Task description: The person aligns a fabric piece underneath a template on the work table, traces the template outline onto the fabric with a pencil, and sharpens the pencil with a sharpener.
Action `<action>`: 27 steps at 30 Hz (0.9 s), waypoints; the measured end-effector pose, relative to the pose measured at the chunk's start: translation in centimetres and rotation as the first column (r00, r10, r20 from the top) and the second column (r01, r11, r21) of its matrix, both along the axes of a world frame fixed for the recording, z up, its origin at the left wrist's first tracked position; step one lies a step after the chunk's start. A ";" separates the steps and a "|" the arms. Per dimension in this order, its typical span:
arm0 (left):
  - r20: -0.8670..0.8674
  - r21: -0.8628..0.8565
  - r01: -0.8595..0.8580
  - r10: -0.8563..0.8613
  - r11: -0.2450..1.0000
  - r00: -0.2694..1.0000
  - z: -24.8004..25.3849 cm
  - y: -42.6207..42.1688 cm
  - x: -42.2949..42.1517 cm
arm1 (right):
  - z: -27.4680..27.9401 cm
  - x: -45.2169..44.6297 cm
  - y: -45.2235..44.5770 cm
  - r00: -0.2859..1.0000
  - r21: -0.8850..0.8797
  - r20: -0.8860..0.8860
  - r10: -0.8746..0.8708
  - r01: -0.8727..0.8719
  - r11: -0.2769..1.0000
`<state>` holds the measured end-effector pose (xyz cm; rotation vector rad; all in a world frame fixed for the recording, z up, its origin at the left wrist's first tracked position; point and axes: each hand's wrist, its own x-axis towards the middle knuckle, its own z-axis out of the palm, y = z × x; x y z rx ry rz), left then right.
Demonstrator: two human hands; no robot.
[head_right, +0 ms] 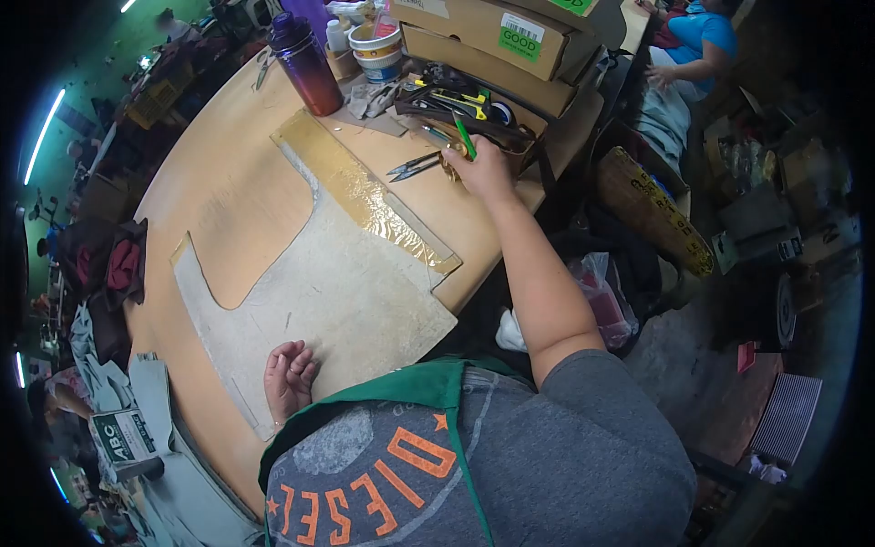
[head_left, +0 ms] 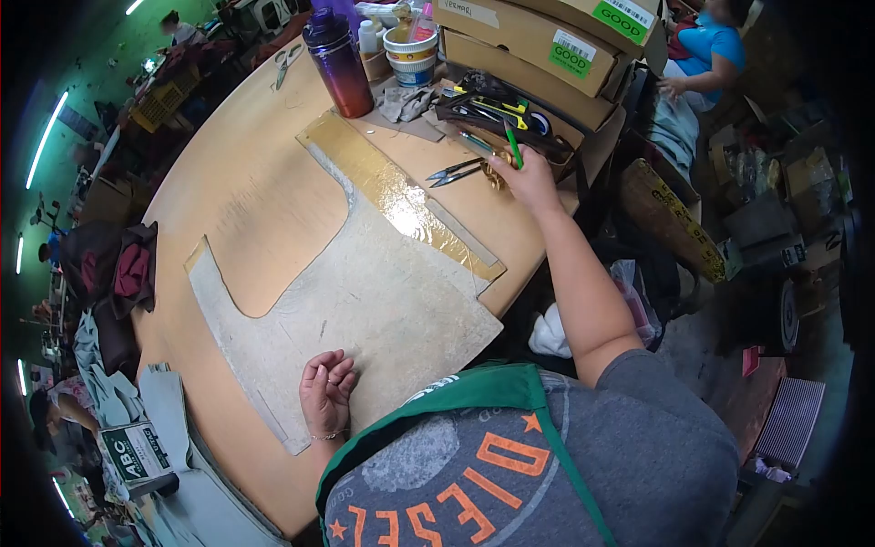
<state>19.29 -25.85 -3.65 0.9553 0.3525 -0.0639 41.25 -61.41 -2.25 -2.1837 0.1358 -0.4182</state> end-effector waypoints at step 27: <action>0.104 0.228 0.452 -0.483 0.862 0.869 6.3 -5.3 5.1 | 6.8 -9.4 12.4 0.590 0.824 0.153 0.793 -0.519 0.227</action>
